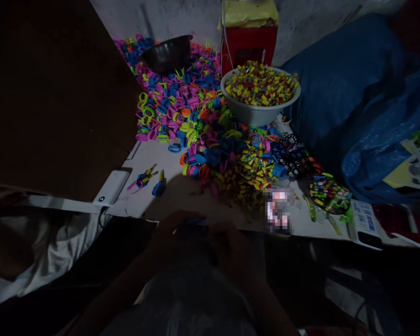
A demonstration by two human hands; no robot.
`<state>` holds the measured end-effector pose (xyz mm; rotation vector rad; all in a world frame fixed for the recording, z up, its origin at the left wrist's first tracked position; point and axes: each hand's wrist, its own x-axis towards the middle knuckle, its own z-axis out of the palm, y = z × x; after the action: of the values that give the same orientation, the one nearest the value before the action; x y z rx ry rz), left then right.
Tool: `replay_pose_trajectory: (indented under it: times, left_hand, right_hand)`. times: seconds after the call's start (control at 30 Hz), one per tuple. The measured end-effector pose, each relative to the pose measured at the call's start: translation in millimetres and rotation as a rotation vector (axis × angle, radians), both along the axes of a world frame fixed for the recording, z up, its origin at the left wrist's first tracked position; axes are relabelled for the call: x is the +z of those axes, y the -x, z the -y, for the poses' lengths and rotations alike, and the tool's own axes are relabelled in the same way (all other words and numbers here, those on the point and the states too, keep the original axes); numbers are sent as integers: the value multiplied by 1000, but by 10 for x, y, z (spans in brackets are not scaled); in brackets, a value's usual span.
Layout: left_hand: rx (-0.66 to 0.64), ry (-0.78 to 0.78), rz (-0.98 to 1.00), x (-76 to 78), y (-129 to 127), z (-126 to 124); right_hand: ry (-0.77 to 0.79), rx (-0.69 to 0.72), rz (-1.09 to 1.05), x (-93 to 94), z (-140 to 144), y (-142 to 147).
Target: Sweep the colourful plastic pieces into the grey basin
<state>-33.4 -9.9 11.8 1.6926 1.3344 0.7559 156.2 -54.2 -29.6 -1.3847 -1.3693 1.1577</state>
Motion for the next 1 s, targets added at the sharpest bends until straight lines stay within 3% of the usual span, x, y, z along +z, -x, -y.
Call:
replay_pose_trajectory:
  times: [0.37,0.47,0.6,0.77,0.9,1.0]
  left_hand:
    - [-141,-48,-108,28,56,-26]
    - [-127,-2,-145,9,38,-30]
    - [-89,172,-149,-92,22,-33]
    - [-149,376,-126,-321,-13,-42]
    - [-142,397,-162,-458,-32,-48]
    - [-51,321,-213,-516,73,-127]
  right_hand:
    - [-162,44,135,58,-22,34]
    - [-270,104,345,87,-56,32]
    - [-435,186,719,52,-72,11]
    - [-325,343,1004,-43,-31,42]
    - [-242,359,918,-122,-75,-9]
    - [-237,157,756,-292,-238,-410]
